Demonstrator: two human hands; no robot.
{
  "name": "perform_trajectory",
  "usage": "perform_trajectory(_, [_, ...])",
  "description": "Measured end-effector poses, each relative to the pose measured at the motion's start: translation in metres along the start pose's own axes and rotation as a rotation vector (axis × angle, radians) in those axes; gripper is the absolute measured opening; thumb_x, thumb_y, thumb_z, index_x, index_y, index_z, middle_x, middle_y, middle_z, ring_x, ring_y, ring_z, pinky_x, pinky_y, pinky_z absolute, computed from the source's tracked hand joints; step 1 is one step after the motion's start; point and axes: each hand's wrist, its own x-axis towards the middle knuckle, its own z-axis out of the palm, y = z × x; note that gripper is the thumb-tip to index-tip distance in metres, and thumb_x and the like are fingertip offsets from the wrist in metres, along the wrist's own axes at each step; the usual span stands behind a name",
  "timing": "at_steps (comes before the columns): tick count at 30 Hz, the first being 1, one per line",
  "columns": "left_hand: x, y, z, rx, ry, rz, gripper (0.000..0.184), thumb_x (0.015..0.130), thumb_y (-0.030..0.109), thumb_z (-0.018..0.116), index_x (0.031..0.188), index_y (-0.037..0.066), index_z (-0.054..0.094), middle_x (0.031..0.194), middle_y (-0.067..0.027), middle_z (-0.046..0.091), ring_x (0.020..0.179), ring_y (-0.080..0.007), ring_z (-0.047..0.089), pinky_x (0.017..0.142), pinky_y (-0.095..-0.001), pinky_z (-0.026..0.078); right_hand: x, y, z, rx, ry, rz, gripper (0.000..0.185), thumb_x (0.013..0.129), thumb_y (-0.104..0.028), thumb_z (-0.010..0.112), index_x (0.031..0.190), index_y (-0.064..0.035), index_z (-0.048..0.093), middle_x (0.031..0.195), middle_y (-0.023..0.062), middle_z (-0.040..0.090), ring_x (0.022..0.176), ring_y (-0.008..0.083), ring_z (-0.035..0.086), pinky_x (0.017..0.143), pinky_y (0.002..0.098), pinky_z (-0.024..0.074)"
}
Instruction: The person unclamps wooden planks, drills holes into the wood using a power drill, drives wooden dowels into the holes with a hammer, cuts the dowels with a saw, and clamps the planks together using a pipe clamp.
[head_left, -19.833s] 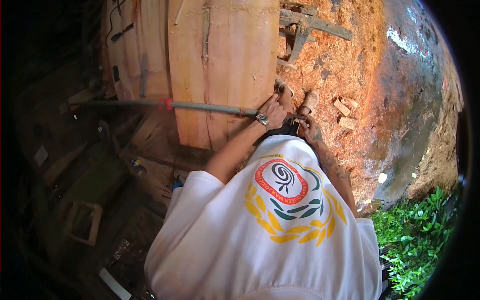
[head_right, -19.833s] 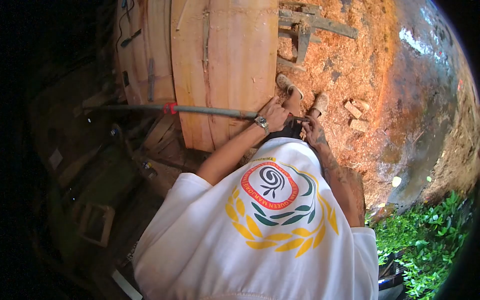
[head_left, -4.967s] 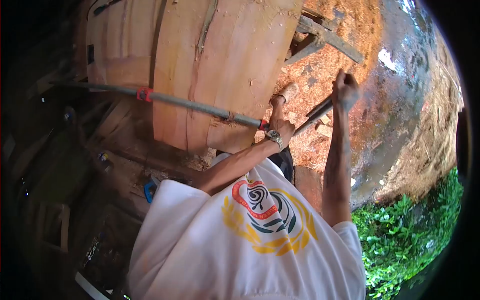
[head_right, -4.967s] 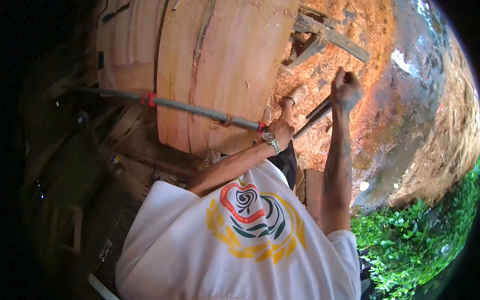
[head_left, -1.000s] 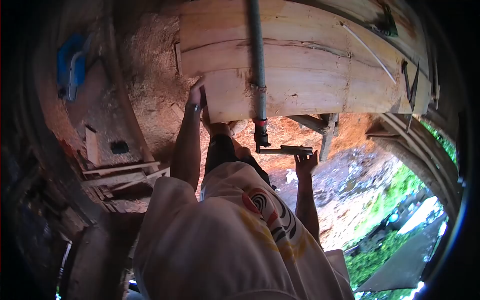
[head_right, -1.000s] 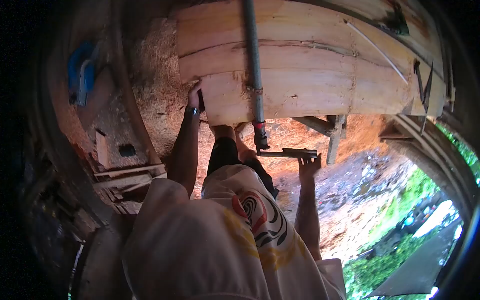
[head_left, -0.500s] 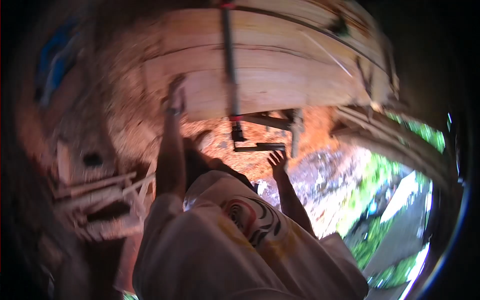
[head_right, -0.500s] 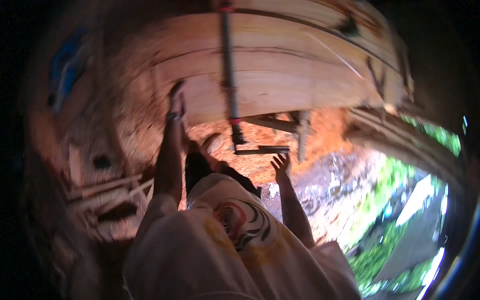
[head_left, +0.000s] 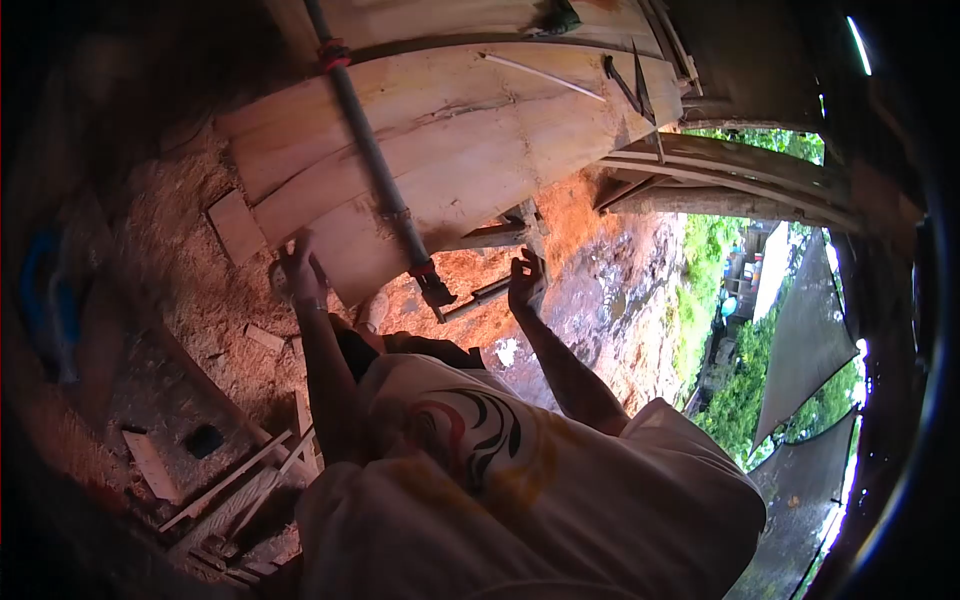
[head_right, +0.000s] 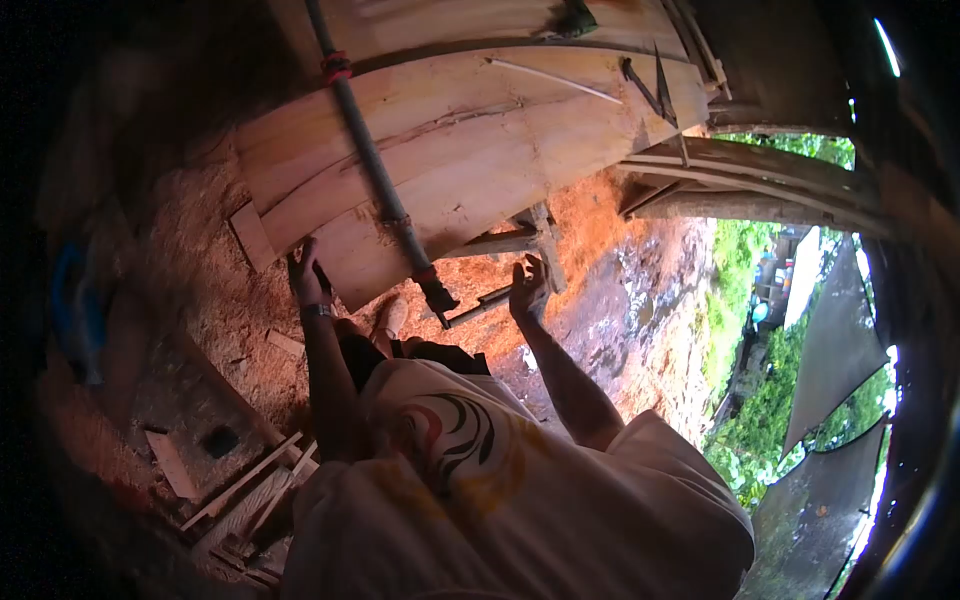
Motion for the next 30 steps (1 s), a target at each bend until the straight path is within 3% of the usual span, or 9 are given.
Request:
perform_trajectory(1, [-0.006, 0.012, 0.011, -0.069, -0.031, -0.042, 0.05, 0.084, 0.012, 0.073, 0.127, 0.008, 0.05, 0.112, -0.0021, 0.059, 0.097, -0.0111, 0.057, 0.073, -0.0229, 0.047, 0.0, -0.018, 0.005, -0.019, -0.041, -0.054, 0.029, 0.092, -0.021, 0.066, 0.115, -0.0031, 0.063, 0.108, 0.0155, 0.063, 0.09, 0.0286, 0.064, 0.068, 0.0361, 0.0525])
perform_trajectory(3, [0.0, 0.013, 0.002, -0.074, -0.147, -0.061, 0.062, 0.084, 0.013, 0.074, 0.137, 0.001, 0.045, 0.126, -0.0096, 0.057, 0.117, -0.0226, 0.055, 0.102, -0.0353, 0.042, -0.001, -0.047, 0.019, -0.012, -0.132, -0.072, 0.029, 0.091, -0.018, 0.067, 0.116, -0.003, 0.062, 0.108, 0.0161, 0.062, 0.092, 0.0294, 0.064, 0.068, 0.0364, 0.0524])
perform_trajectory(7, [0.001, 0.024, 0.001, 0.005, -0.1, -0.097, 0.057, 0.082, 0.01, 0.075, 0.132, 0.001, 0.049, 0.123, -0.0087, 0.058, 0.113, -0.0201, 0.056, 0.095, -0.0327, 0.045, 0.0, -0.104, 0.02, 0.045, -0.257, -0.198, 0.029, 0.089, -0.012, 0.066, 0.115, -0.0013, 0.06, 0.11, 0.0196, 0.061, 0.098, 0.0358, 0.062, 0.083, 0.0414, 0.0511])
perform_trajectory(11, [-0.021, 0.037, 0.025, 0.1, 0.007, -0.02, 0.057, 0.083, 0.011, 0.073, 0.133, 0.004, 0.046, 0.114, -0.0084, 0.059, 0.101, -0.017, 0.058, 0.077, -0.029, 0.049, -0.002, -0.084, 0.013, 0.091, -0.258, -0.25, 0.027, 0.088, -0.01, 0.066, 0.113, -0.0013, 0.06, 0.111, 0.019, 0.061, 0.097, 0.0356, 0.063, 0.08, 0.0398, 0.0518])
perform_trajectory(13, [-0.024, 0.027, 0.027, 0.211, 0.139, -0.017, 0.057, 0.083, 0.012, 0.074, 0.133, 0.005, 0.046, 0.121, -0.013, 0.057, 0.108, -0.0229, 0.058, 0.085, -0.0338, 0.051, -0.001, -0.061, 0.002, 0.106, -0.194, -0.278, 0.026, 0.088, -0.011, 0.068, 0.112, -0.0031, 0.062, 0.11, 0.0162, 0.062, 0.097, 0.032, 0.064, 0.076, 0.0366, 0.0523])
perform_trajectory(17, [-0.03, 0.019, 0.021, 0.474, 0.159, -0.066, 0.059, 0.089, 0.026, 0.07, 0.137, 0.003, 0.045, 0.133, -0.0157, 0.051, 0.121, -0.0268, 0.052, 0.103, -0.0413, 0.045, 0.001, 0.018, -0.022, 0.149, -0.126, -0.071, 0.025, 0.085, -0.009, 0.068, 0.109, -0.0013, 0.063, 0.107, 0.0191, 0.062, 0.09, 0.0353, 0.064, 0.077, 0.0428, 0.0528])
perform_trajectory(23, [-0.089, -0.045, -0.035, 0.361, -0.099, -0.174, 0.064, 0.095, 0.037, 0.064, 0.147, 0.006, 0.042, 0.15, -0.0105, 0.04, 0.134, -0.0235, 0.043, 0.108, -0.0386, 0.041, -0.017, 0.186, -0.091, 0.184, 0.055, 0.082, 0.018, 0.085, -0.006, 0.067, 0.101, 0.0001, 0.064, 0.098, 0.0175, 0.063, 0.08, 0.0346, 0.067, 0.07, 0.0424, 0.0534])
perform_trajectory(27, [-0.119, -0.063, -0.047, 0.265, 0.031, -0.176, 0.058, 0.095, 0.035, 0.066, 0.145, 0.014, 0.046, 0.13, -0.0045, 0.052, 0.118, -0.0178, 0.051, 0.104, -0.0341, 0.045, -0.072, 0.351, -0.135, 0.0, 0.14, 0.434, 0.024, 0.092, -0.023, 0.059, 0.101, -0.0028, 0.067, 0.096, 0.0217, 0.068, 0.081, 0.0367, 0.068, 0.072, 0.0438, 0.0542])
perform_trajectory(30, [-0.103, -0.069, -0.066, 0.247, 0.069, -0.227, 0.051, 0.094, 0.031, 0.068, 0.14, 0.018, 0.05, 0.112, -0.001, 0.056, 0.103, -0.0144, 0.056, 0.098, -0.0311, 0.049, -0.125, 0.419, -0.187, -0.115, 0.162, 0.836, 0.028, 0.089, -0.029, 0.064, 0.092, -0.0032, 0.072, 0.081, 0.0143, 0.07, 0.074, 0.0278, 0.068, 0.069, 0.039, 0.0536])
